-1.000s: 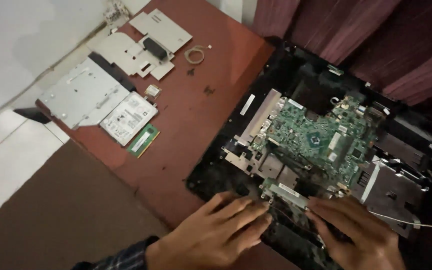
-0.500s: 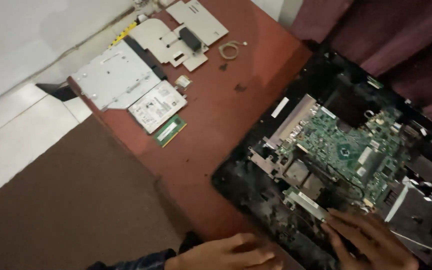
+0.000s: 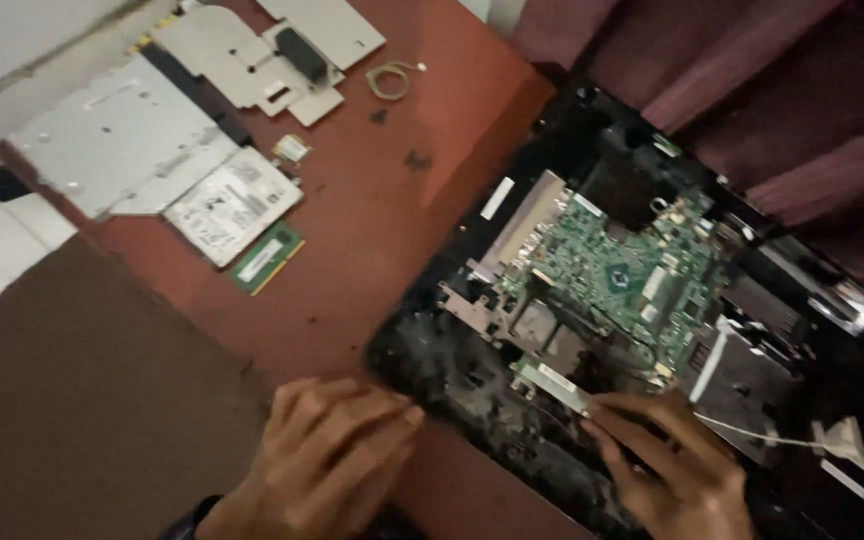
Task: The person works on the internal components of a disassembled laptop, using a screwdriver to remove screws and disconnecting various cables from the motherboard. They handle a small circuit board and a ribbon cable, placing removed parts on the table.
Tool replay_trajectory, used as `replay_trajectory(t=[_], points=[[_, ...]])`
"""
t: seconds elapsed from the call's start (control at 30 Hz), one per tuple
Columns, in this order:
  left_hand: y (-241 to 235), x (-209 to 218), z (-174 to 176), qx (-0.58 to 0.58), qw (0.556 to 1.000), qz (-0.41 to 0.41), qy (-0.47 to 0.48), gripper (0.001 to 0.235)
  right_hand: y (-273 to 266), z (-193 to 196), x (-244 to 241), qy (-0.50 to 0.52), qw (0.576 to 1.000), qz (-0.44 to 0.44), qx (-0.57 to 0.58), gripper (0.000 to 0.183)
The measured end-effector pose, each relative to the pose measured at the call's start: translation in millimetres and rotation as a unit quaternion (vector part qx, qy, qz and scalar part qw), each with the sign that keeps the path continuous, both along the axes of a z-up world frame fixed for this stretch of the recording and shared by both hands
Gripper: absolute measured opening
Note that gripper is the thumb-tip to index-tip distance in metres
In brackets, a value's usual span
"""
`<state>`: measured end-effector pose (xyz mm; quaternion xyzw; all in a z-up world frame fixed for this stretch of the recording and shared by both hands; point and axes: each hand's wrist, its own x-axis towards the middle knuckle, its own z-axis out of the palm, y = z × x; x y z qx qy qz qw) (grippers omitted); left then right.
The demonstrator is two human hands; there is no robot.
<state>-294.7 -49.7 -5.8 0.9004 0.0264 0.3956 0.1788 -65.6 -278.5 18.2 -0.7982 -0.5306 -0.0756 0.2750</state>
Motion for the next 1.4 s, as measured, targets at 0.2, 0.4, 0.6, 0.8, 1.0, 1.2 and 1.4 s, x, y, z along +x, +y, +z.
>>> replay_trajectory(t=[0.2,0.4,0.6,0.8,1.0,1.2,1.4], points=[[-38,12,-17,0.007,0.983,-0.139,0.118,0.035,-9,-5,10,-0.006,0.998,0.053,-0.016,0.016],[-40,10,-15,-0.029,0.990,-0.126,0.057,0.041,-14,-4,12,0.050,0.996,0.062,-0.039,0.026],[-29,-1,-49,-0.112,0.991,-0.018,0.068,0.031,-3,11,9,-0.051,0.990,0.121,-0.044,0.014],[21,-8,1,-0.035,0.987,0.151,0.039,0.014,-3,14,9,-0.048,0.993,0.092,-0.051,0.020],[29,-5,-4,-0.045,0.984,0.163,0.053,0.008,-6,8,10,0.009,0.997,0.063,-0.047,0.019],[20,2,2,-0.064,0.986,0.147,0.046,0.011,-10,4,12,-0.019,0.994,0.075,-0.072,0.014],[-9,35,13,-0.080,0.994,0.052,-0.048,0.009,-13,0,12,0.011,0.997,0.064,-0.052,0.018]])
